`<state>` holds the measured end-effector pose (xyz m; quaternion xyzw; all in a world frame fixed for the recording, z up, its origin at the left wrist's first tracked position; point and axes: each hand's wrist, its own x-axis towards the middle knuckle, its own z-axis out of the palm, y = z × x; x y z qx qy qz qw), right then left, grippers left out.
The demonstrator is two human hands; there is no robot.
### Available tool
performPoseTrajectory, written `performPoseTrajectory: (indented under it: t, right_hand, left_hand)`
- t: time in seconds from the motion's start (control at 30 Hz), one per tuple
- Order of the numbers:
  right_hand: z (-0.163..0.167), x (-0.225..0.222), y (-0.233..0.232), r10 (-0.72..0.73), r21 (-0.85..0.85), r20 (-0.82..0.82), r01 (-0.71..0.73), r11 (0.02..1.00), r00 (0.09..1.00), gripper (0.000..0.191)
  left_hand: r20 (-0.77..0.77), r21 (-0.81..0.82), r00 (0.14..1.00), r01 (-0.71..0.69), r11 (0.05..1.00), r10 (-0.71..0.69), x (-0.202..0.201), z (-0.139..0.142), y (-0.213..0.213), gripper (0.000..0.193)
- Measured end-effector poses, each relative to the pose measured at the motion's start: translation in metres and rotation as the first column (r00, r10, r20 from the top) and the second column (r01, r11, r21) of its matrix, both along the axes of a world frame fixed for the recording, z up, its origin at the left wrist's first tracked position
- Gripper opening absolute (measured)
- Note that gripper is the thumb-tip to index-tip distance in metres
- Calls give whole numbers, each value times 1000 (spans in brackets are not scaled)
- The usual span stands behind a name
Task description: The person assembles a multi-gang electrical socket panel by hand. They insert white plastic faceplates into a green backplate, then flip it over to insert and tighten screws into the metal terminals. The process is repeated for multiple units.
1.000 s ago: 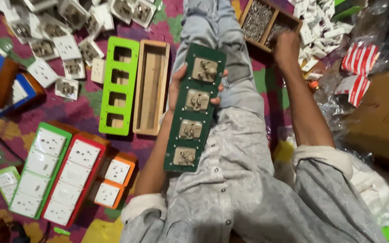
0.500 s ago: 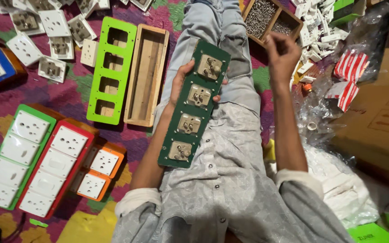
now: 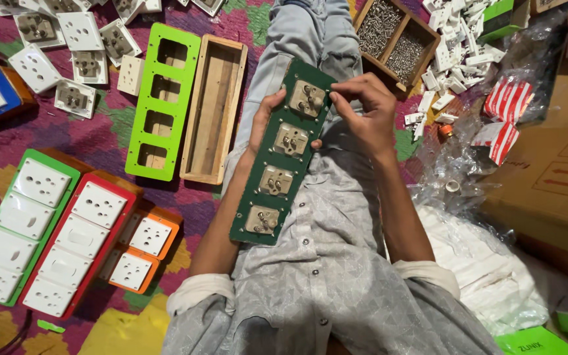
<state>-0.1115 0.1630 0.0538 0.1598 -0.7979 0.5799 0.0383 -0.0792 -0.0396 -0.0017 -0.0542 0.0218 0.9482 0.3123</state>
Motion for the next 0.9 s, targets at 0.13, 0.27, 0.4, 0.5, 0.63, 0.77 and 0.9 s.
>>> performPoseTrajectory:
  t: [0.13,0.27,0.4,0.5,0.63,0.77,0.9]
  right_hand:
    - [-3,0,-1,8,-4,47,-8,1000,999,16]
    - [-1,0,-1,6,17,35,-7,1000,999,15]
    - [8,-2,1,29,194,-81,-13,981,996,17]
    - [18,-4,2,84,347,-210,-6,938,974,18]
    - [33,-8,3,205,487,-333,-19,873,920,16]
    - [41,-8,4,259,574,-366,-3,819,894,17]
    - [35,-14,8,280,572,-378,-15,820,883,17]
  left_hand:
    - [9,-24,1000,-14,1000,15,1,0,0,49]
    - [2,-25,1000,-10,1000,11,1,2,-1,48]
    - [-2,-20,1000,-5,1000,5,2,3,0,48]
    - [-2,-51,1000,-4,999,4,1,3,0,49]
    - [12,-71,1000,13,997,-12,0,4,0,49]
    - [-10,-89,1000,-3,996,2,2,6,1,48]
    - [-17,-96,1000,-2,995,1,2,10,0,48]
